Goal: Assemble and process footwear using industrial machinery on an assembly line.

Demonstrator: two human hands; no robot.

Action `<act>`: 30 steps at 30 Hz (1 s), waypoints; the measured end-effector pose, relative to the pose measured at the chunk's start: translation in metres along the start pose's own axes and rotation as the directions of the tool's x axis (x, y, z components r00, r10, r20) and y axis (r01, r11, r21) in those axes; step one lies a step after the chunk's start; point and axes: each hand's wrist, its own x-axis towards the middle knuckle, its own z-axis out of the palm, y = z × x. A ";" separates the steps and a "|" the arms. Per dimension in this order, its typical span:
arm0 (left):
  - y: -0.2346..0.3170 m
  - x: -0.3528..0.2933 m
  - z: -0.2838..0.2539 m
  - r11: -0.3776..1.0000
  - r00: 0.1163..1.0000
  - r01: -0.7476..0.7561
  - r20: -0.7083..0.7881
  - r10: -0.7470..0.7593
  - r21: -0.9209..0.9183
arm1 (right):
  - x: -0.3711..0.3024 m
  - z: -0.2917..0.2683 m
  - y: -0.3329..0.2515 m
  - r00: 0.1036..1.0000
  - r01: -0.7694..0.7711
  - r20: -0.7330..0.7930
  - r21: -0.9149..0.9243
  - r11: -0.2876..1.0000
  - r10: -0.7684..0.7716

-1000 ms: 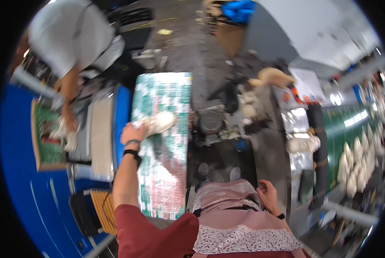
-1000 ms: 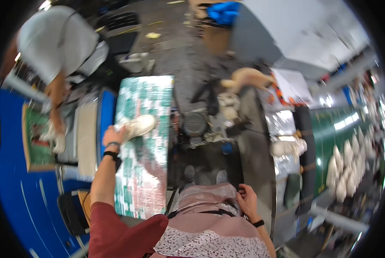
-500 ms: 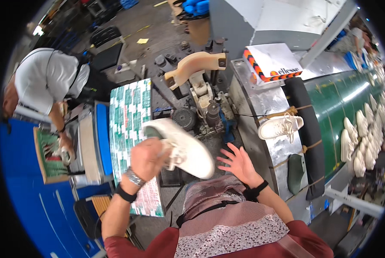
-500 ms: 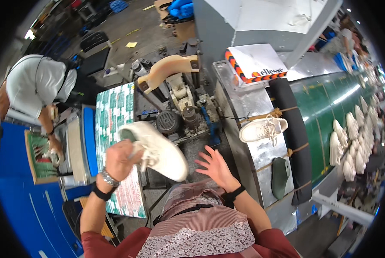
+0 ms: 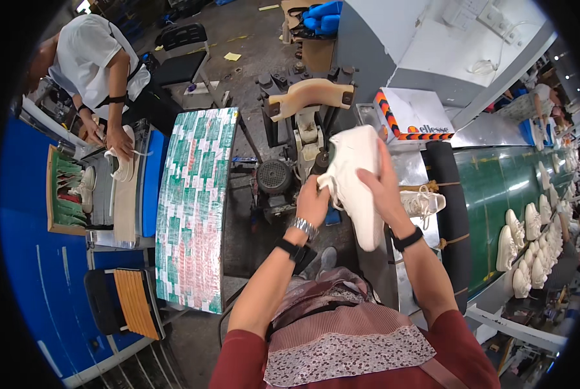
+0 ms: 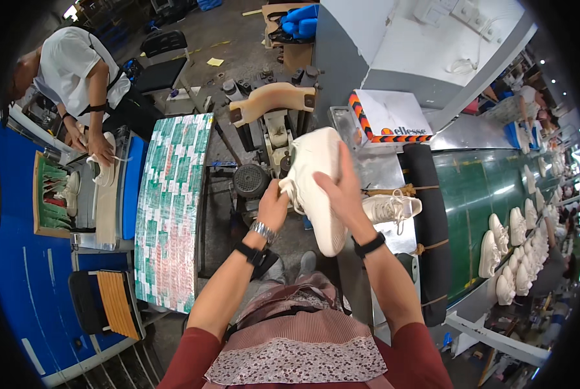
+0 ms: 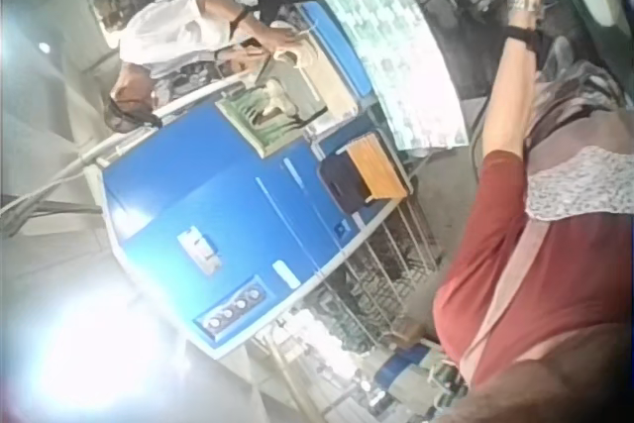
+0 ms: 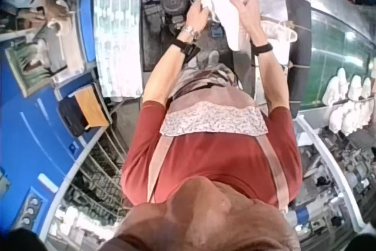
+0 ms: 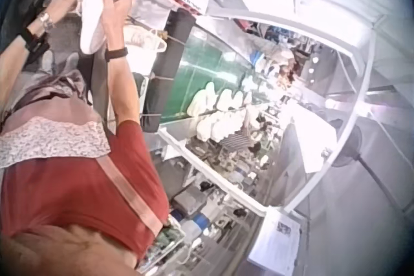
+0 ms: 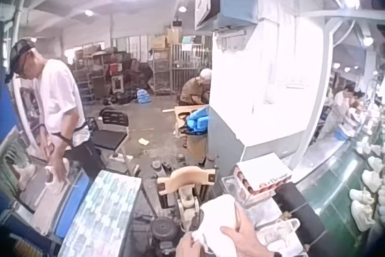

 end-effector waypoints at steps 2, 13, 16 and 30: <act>-0.020 0.014 0.011 0.985 0.987 0.158 0.015 -0.157 -0.067 | 0.017 0.019 -0.010 0.990 0.139 0.074 -0.566 0.813 -0.118; -0.090 0.025 0.047 0.419 0.828 0.550 0.406 -0.387 -0.722 | 0.020 0.074 -0.043 0.992 0.122 0.128 -0.904 0.409 -0.014; -0.097 0.011 0.042 0.324 0.851 0.523 0.464 -0.246 -0.788 | -0.003 0.071 -0.042 0.988 0.142 0.085 -0.834 0.534 -0.129; -0.037 -0.050 0.025 0.103 0.729 0.684 0.682 -0.057 -0.722 | -0.042 0.058 -0.031 0.951 0.227 0.059 -0.796 0.560 -0.303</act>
